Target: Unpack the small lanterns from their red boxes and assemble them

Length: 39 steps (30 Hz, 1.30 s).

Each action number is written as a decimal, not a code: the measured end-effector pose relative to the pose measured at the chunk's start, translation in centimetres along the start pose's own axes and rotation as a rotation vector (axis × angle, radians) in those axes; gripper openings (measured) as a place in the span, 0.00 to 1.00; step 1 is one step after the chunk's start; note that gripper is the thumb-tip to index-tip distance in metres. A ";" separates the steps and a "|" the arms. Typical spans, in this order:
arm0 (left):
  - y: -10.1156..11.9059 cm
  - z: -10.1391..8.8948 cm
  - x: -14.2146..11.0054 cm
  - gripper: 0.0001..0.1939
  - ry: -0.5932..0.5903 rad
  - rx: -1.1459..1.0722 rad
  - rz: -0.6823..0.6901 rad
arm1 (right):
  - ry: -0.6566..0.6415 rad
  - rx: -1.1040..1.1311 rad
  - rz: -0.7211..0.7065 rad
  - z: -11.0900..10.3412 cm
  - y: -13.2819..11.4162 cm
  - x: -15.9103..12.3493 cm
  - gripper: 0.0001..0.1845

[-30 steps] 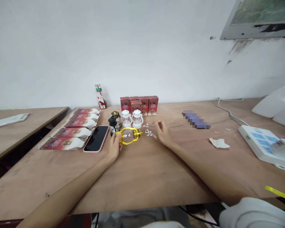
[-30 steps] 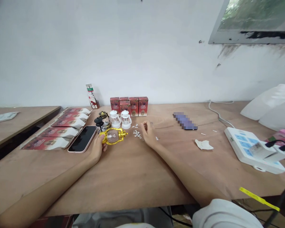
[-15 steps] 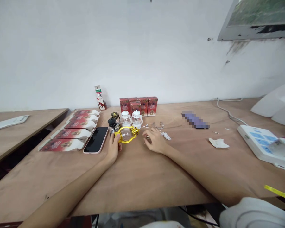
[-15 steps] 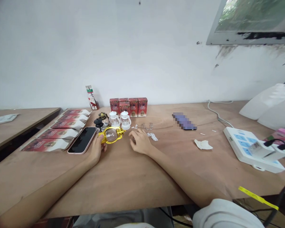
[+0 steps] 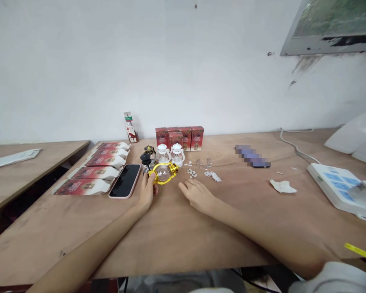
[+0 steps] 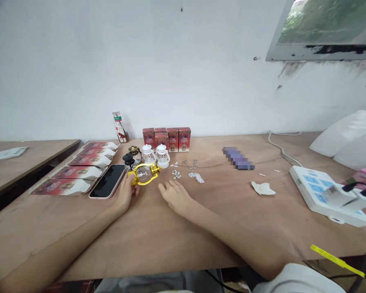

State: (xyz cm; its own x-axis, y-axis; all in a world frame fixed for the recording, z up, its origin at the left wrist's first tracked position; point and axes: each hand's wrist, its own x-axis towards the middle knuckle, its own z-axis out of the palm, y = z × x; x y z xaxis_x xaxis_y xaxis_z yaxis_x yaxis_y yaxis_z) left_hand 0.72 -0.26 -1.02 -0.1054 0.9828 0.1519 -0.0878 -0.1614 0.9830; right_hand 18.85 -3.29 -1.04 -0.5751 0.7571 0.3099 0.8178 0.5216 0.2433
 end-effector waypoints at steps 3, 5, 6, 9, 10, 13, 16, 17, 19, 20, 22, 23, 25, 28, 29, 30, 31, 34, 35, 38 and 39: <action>0.0 0.0 -0.1 0.22 -0.002 0.004 0.006 | 0.020 -0.081 -0.034 -0.5 -0.5 -0.8 0.17; 0.1 0.0 -0.1 0.22 -0.001 0.011 0.005 | 0.053 -0.113 -0.063 -0.4 -0.6 -1.4 0.14; 0.1 0.0 -0.1 0.22 -0.002 0.016 0.004 | 0.075 -0.123 -0.087 -0.3 -0.7 -1.7 0.14; 0.2 0.0 -0.1 0.21 -0.003 0.023 0.000 | 0.165 -0.109 -0.174 0.2 -0.3 -2.5 0.14; 0.2 0.0 -0.1 0.21 -0.003 0.024 -0.001 | 0.205 -0.085 -0.191 0.3 0.1 -2.7 0.14; 0.2 0.1 -0.2 0.20 -0.005 0.029 -0.008 | 0.332 0.043 -0.135 0.1 2.7 -2.5 0.15; 0.3 0.1 -0.3 0.21 -0.018 0.034 -0.021 | 0.405 0.179 0.074 -0.6 6.9 -1.5 0.11; 0.3 0.1 -0.4 0.21 -0.024 0.036 -0.026 | 0.417 0.213 0.142 -0.8 8.5 -1.0 0.10; 0.4 0.1 -0.4 0.22 -0.036 0.040 -0.034 | 0.436 0.273 0.267 -1.0 11.3 0.1 0.08; 0.4 0.1 -0.4 0.22 -0.044 0.042 -0.037 | 0.425 0.291 0.326 -0.9 12.4 0.8 0.07; 0.5 0.1 -0.4 0.23 -0.065 0.046 -0.044 | 0.378 0.299 0.448 -0.4 14.2 1.9 0.07; 0.5 0.1 -0.4 0.23 -0.077 0.048 -0.048 | 0.355 0.291 0.496 0.0 14.8 2.5 0.07; 0.5 0.1 -0.3 0.22 -0.102 0.055 -0.060 | 0.322 0.265 0.560 1.1 15.4 3.3 0.08; 0.4 0.1 -0.1 0.23 -0.133 0.064 -0.076 | 0.285 0.226 0.600 2.6 15.0 3.7 0.11; 0.3 0.1 -0.1 0.23 -0.146 0.063 -0.078 | 0.265 0.214 0.605 3.0 14.7 3.6 0.12; 0.2 0.1 -0.1 0.23 -0.158 0.061 -0.078 | 0.241 0.201 0.602 3.3 14.2 3.5 0.13; 0.1 0.1 -0.1 0.23 -0.169 0.057 -0.077 | 0.215 0.188 0.591 3.5 13.8 3.3 0.13; -0.1 0.0 -0.1 0.22 -0.187 0.051 -0.074 | 0.128 0.151 0.517 2.9 12.4 2.6 0.12; -0.1 0.0 -0.1 0.22 -0.188 0.051 -0.072 | 0.096 0.136 0.492 2.2 11.9 2.4 0.11; 0.0 0.1 -0.2 0.21 -0.194 0.051 -0.063 | 0.009 0.086 0.444 -1.2 11.0 1.2 0.12; 0.0 0.1 -0.2 0.22 -0.195 0.051 -0.063 | -0.001 0.097 0.423 -2.7 10.7 0.6 0.14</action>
State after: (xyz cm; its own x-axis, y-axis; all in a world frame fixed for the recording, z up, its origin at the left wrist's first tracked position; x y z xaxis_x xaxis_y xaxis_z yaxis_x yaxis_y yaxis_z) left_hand 0.86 -0.46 -1.03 0.0928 0.9904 0.1025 -0.0371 -0.0994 0.9944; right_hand 27.25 1.67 4.27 -0.1884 0.9124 0.3633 0.9799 0.1993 0.0077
